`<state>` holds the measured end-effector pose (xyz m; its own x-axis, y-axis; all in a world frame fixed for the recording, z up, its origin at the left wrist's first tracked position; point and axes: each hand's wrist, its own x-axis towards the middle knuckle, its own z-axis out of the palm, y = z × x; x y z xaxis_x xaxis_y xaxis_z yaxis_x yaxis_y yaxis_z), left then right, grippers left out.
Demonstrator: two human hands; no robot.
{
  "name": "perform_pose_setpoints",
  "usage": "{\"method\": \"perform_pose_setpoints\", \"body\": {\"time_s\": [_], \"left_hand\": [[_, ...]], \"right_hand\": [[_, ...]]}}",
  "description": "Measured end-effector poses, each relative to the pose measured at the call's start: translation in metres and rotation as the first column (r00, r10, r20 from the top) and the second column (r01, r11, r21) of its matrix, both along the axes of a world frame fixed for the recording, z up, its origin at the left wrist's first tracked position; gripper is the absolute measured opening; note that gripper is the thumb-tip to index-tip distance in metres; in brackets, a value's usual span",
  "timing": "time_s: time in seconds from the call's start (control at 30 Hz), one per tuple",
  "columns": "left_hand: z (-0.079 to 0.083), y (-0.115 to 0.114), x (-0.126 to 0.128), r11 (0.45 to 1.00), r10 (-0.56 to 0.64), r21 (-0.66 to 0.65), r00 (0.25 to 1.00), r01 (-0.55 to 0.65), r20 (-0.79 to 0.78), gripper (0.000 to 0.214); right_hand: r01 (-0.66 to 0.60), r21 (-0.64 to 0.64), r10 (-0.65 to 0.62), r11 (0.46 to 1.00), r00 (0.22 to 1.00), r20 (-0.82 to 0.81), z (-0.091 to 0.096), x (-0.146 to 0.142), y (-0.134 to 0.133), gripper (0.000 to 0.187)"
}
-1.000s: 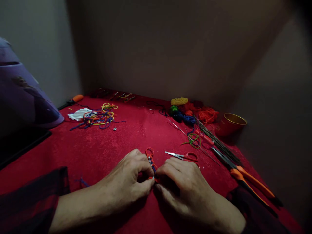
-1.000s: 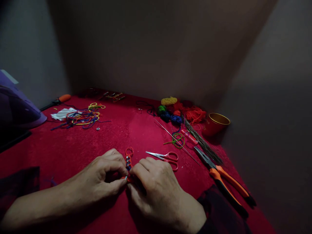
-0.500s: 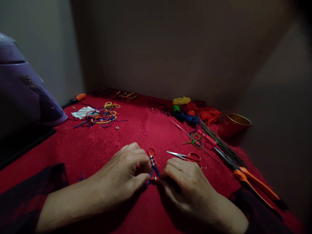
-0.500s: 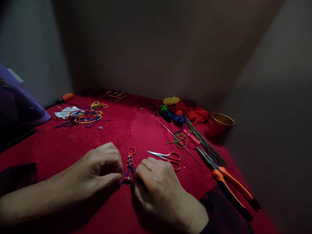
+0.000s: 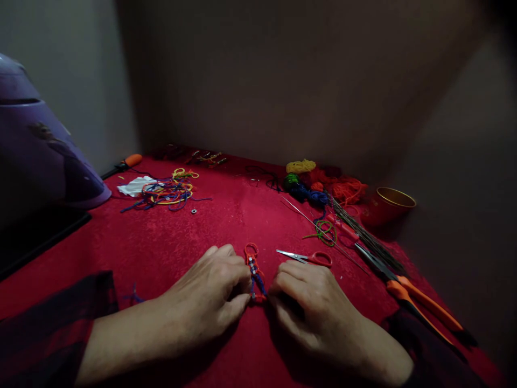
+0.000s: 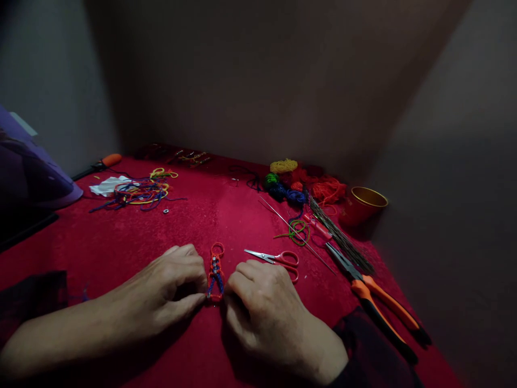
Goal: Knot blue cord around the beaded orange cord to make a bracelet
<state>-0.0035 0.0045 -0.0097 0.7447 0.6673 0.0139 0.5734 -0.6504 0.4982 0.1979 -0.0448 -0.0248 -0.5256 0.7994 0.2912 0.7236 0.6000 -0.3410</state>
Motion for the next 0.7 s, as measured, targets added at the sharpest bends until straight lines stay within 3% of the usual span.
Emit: {"method": "perform_pose_setpoints", "body": {"time_s": [0.3,0.7], "left_hand": [[0.0018,-0.0002,-0.0007,1.000,0.022,-0.006,0.999,-0.022,-0.033,0.015],[-0.0032,0.0003,-0.0011,1.000,-0.019,-0.001,1.000,0.019,-0.002,0.017]], "right_hand": [[0.009,0.047,-0.010,0.999,1.000,0.009,-0.0008,0.0005,0.0002,0.012],[-0.026,0.003,0.026,1.000,1.000,0.004,0.0033,-0.0088,-0.0036,0.011]]}}
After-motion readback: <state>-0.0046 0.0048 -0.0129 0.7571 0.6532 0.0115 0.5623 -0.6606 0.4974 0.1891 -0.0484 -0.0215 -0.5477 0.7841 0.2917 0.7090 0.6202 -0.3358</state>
